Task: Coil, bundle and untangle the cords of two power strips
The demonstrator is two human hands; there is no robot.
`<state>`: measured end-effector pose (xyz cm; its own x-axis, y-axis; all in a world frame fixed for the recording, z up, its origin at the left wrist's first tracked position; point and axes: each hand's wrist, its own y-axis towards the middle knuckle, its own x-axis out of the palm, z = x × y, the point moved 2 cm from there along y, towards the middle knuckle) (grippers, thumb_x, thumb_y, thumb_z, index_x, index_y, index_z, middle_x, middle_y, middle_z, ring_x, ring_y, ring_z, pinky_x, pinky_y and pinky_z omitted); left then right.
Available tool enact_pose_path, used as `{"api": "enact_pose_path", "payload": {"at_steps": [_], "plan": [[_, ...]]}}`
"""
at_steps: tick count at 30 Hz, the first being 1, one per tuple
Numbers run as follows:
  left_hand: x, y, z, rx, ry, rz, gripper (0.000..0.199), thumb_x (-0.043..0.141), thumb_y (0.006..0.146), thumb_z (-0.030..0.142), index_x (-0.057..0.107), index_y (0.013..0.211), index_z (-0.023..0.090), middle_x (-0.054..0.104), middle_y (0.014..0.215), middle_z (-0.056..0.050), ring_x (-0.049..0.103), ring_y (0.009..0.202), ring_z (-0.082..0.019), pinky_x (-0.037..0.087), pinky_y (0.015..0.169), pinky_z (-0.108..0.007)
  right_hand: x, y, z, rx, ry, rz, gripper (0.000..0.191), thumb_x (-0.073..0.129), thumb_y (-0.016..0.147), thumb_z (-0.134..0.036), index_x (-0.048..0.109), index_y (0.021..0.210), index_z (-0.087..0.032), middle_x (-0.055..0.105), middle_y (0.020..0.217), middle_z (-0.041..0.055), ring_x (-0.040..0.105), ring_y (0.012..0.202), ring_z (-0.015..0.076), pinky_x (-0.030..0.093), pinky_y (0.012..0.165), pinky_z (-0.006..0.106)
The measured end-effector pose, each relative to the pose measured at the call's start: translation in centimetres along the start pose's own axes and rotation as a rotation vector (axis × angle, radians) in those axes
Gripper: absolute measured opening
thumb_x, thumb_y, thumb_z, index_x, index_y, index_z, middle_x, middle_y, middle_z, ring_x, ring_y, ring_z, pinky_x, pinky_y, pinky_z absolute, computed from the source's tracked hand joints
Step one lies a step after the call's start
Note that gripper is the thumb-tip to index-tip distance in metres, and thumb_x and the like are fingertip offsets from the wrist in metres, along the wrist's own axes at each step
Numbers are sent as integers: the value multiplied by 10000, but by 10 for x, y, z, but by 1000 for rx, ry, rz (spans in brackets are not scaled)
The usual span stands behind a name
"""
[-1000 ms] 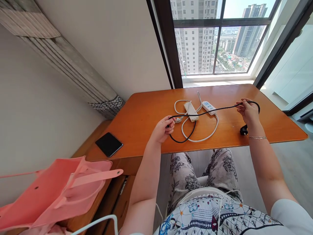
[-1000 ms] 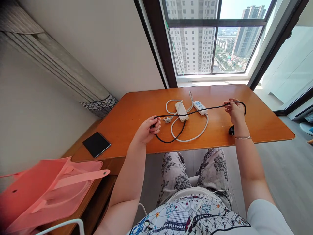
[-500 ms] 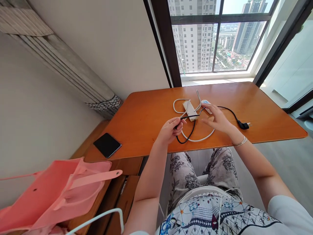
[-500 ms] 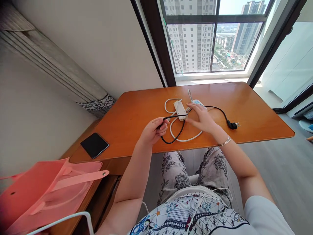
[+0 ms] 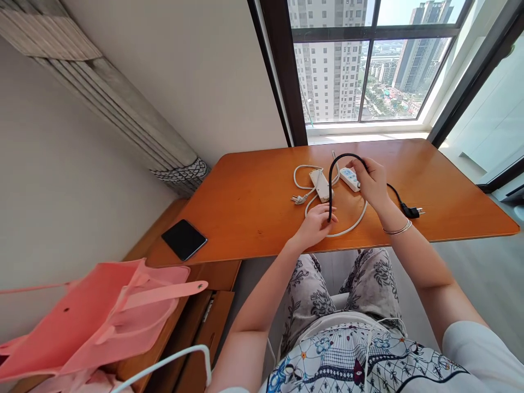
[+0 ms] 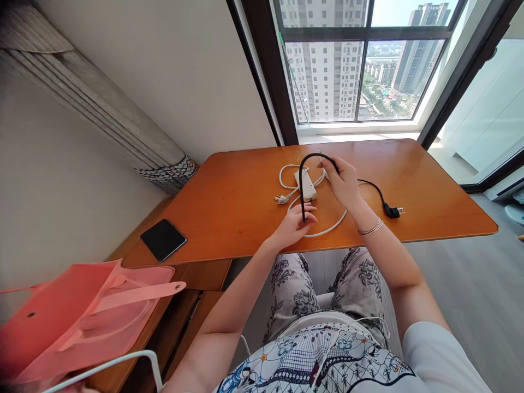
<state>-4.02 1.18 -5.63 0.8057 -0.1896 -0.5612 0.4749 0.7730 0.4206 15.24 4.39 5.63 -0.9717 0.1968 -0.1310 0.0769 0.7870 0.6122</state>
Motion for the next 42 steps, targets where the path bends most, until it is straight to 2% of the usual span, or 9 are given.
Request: {"api": "enact_pose_path", "payload": {"at_steps": [4, 8, 12, 17, 23, 30, 34, 37, 42], "plan": [[-1, 16, -21, 31, 220, 91, 263, 561, 909, 201, 722, 1118, 203, 637, 1387, -147, 570, 1329, -282, 442, 1140, -537, -14, 6, -5, 58, 51, 142, 457, 593, 902, -659, 712, 834, -223, 414, 539, -49, 431, 518, 121, 371, 544, 269], [-7, 30, -21, 66, 276, 71, 205, 537, 950, 243, 722, 1027, 199, 684, 1334, -145, 589, 1316, -277, 396, 1167, -524, -21, 7, 3, 96, 50, 166, 527, 537, 905, -725, 697, 895, -223, 375, 563, -55, 394, 495, 112, 348, 514, 259], [-21, 43, 2, 103, -60, 202, 312, 477, 1007, 457, 654, 939, 210, 746, 1206, -135, 657, 1227, -255, 387, 1167, -494, -26, 12, 18, 70, -157, 152, 541, 393, 991, -660, 657, 1110, -203, 520, 706, 0, 542, 636, 163, 464, 640, 309], [-53, 72, 33, 2, -682, 529, 447, 649, 870, 647, 581, 822, 207, 787, 992, -88, 756, 963, -227, 561, 865, -339, -21, 12, 32, 97, -542, -16, 517, 416, 1013, -403, 381, 1462, -150, 662, 920, 103, 660, 818, 271, 520, 797, 439], [-75, 80, 60, -189, -898, 492, 402, 726, 861, 553, 543, 829, 196, 803, 952, -42, 752, 662, -142, 529, 553, -197, -4, -8, 19, 88, -763, -328, 403, 388, 981, -241, 526, 1350, -154, 696, 1215, 189, 684, 1004, 336, 511, 839, 443], [-66, 70, 63, -165, -893, 575, 391, 773, 835, 508, 542, 825, 192, 807, 978, -48, 769, 742, -138, 586, 687, -214, 9, -36, -7, -51, -999, -763, 377, 434, 1024, -302, 670, 1314, -253, 732, 1165, 100, 700, 986, 258, 451, 724, 321], [-63, 68, 51, -152, -821, 531, 431, 795, 791, 549, 561, 826, 189, 798, 1072, -90, 776, 821, -162, 587, 717, -238, 10, -42, -16, -110, -1124, -771, 400, 419, 1043, -335, 671, 1347, -278, 720, 1101, 107, 687, 860, 224, 348, 606, 303], [-64, 65, 47, -72, -682, 444, 470, 775, 778, 612, 585, 833, 186, 760, 1208, -135, 773, 850, -184, 572, 674, -252, 7, -40, -20, -199, -1164, -708, 374, 421, 1040, -292, 760, 1190, -248, 712, 1041, 112, 644, 802, 198, 286, 584, 313], [-65, 60, 54, 110, -443, 325, 469, 636, 878, 651, 584, 811, 191, 753, 1219, -142, 759, 979, -229, 564, 827, -334, -3, -33, -27, -573, -1044, -593, 315, 487, 1023, -273, 799, 1004, -234, 672, 819, 68, 556, 737, 174, 314, 652, 325]]}}
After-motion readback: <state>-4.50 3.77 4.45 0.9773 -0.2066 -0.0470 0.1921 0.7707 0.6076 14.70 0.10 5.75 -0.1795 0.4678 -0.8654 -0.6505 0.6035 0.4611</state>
